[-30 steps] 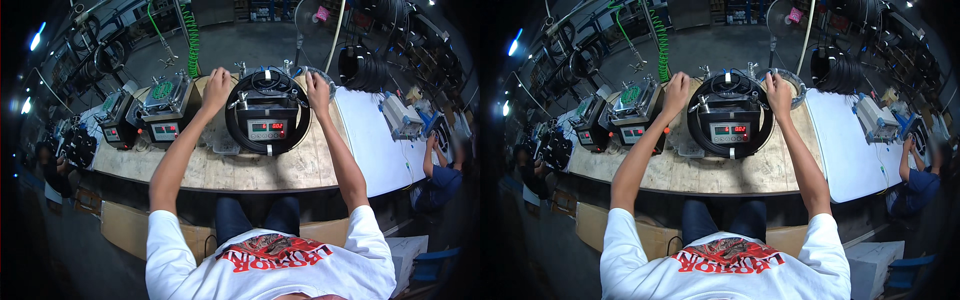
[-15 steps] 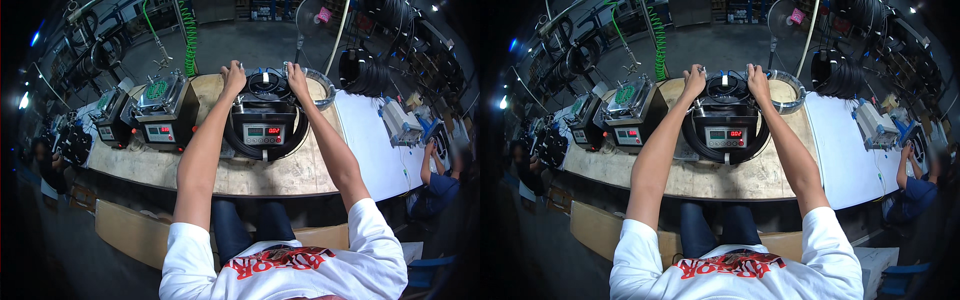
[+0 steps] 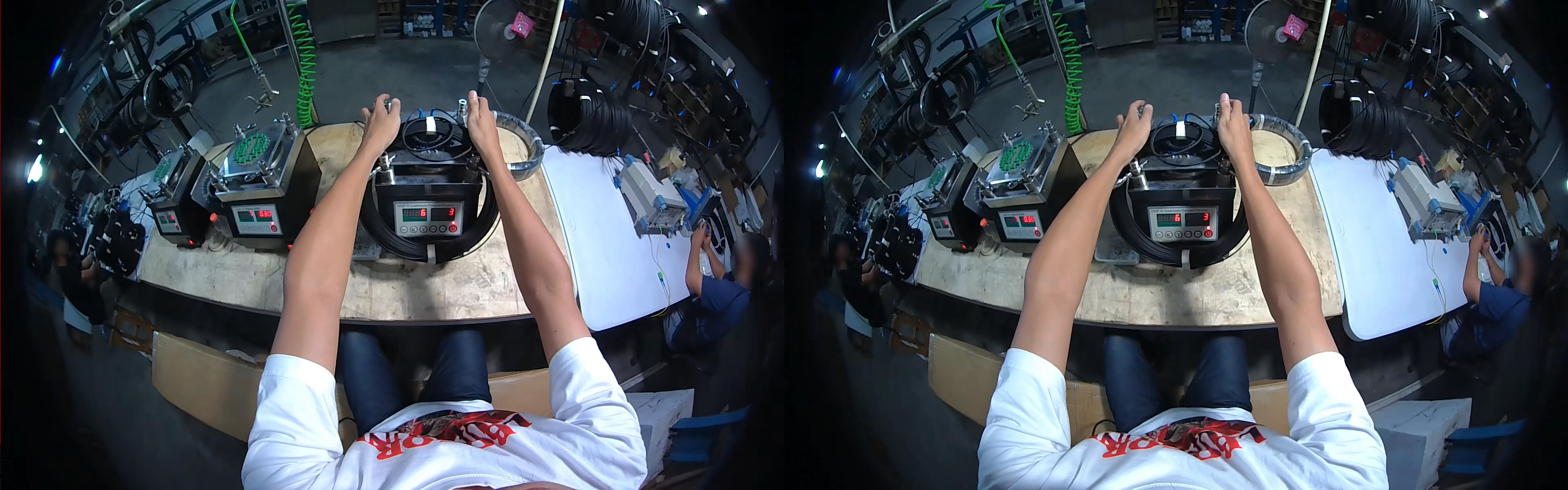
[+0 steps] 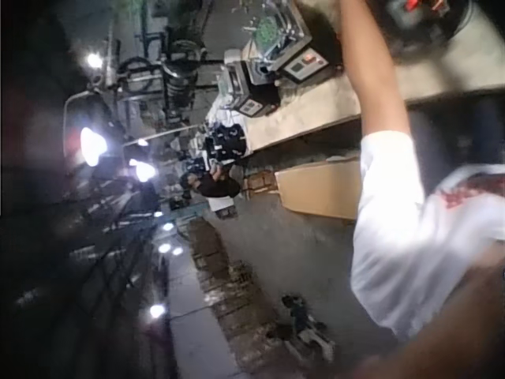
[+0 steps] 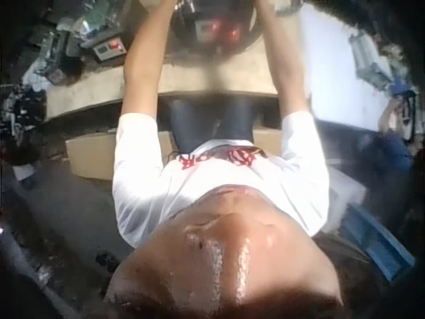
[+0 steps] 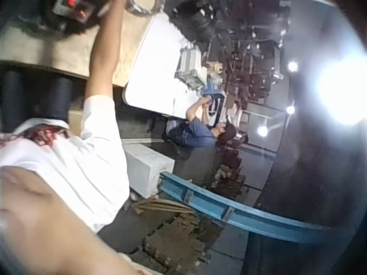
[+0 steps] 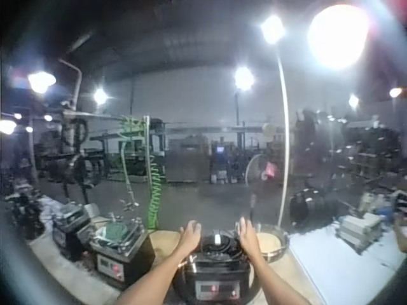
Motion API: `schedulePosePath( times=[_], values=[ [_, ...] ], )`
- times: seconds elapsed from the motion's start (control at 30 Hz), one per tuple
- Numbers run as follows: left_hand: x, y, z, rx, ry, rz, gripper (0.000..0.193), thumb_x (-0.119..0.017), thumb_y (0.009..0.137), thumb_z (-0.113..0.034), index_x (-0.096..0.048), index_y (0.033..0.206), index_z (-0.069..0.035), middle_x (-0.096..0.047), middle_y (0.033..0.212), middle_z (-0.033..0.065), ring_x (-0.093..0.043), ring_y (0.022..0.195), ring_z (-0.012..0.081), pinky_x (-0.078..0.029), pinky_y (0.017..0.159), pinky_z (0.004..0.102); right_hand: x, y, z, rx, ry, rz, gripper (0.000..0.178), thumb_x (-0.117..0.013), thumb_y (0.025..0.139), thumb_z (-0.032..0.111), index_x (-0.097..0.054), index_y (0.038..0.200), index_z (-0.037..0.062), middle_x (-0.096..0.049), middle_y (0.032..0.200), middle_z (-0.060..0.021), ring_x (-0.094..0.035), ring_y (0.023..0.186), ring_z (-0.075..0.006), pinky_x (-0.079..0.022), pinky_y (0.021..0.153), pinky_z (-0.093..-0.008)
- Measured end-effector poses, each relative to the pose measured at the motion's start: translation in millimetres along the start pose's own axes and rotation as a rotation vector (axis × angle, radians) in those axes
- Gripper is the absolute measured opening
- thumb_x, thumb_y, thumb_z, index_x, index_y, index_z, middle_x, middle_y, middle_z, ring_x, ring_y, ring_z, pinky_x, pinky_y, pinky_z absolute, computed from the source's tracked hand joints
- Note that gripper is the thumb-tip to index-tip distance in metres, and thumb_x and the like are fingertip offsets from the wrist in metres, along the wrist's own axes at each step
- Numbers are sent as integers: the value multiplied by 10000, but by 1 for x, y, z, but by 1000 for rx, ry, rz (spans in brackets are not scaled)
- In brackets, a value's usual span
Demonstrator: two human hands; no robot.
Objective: Assembling and testing a coiled wire bundle using factory testing equipment.
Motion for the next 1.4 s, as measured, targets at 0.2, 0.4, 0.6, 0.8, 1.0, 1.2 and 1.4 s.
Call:
schedulePosePath(
  times=[0.2, 0.4, 0.6, 0.8, 1.0, 1.2, 1.4],
  values=[
    [-9, 0, 8, 124, -59, 41, 677, -308, 1007, -614, -375, 1488, -141, -420, 1487, 289, -155, 1479, 498, -273, 1169, 543, 2, -1, -4, 84, 141, 1, 583, -315, 1072, 504, -531, 1163, -30, -634, 970, -263, -614, 941, -435, -459, 875, -463],
    [-13, 12, 26, 79, -102, 114, 593, -462, 932, -212, -340, 1510, -157, -409, 1438, 329, -346, 1373, 486, -341, 1127, 499, -1, 2, -9, 213, 178, -4, 486, -355, 1085, 418, -532, 1146, -31, -614, 947, -233, -594, 908, -409, -465, 847, -432],
    [-18, 15, 26, 71, -234, 211, 751, -482, 794, 29, -343, 1509, -153, -402, 1383, 336, -413, 1320, 467, -355, 1123, 465, 1, 2, -17, 307, -37, -69, 415, -387, 1075, 363, -534, 1291, 40, -615, 1021, -264, -602, 1019, -442, -475, 913, -458],
    [-11, 25, 21, -171, 177, 192, 633, -456, 880, -26, -375, 1490, -173, -472, 1371, 285, -449, 1300, 475, -391, 1099, 485, -7, 6, -4, 243, -247, 29, 349, -530, 1004, 161, -524, 1351, 132, -602, 970, -242, -598, 1019, -376, -465, 921, -435],
    [-13, 14, 20, -161, 118, 135, 479, -455, 936, -89, -496, 1408, -159, -564, 1246, 246, -549, 1206, 408, -455, 1020, 459, -2, 15, -18, 339, -115, 63, 467, -555, 936, 18, -498, 1378, 158, -579, 965, -216, -569, 963, -365, -472, 897, -431],
    [-11, 13, 27, -226, -32, 104, 493, -471, 906, -18, -536, 1376, -150, -567, 1077, 176, -581, 1014, 307, -461, 939, 379, -12, 16, -19, 139, -55, 139, 431, -586, 983, 182, -475, 1398, 149, -614, 1041, -241, -558, 1062, -386, -451, 954, -450],
    [-11, 13, 18, -252, -46, 155, 530, -457, 897, -2, -509, 1401, -157, -556, 1069, 161, -565, 1025, 289, -453, 939, 373, -11, 24, -24, 149, -82, 52, 438, -536, 996, 254, -461, 1418, 164, -609, 1160, -229, -566, 1173, -427, -462, 968, -482]
  ],
)
Point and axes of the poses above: each hand's wrist, its own y-axis towards the middle knuckle, its own x-axis out of the back of the hand, z = x × y, the point moved 3 cm from there along y, towards the middle knuckle
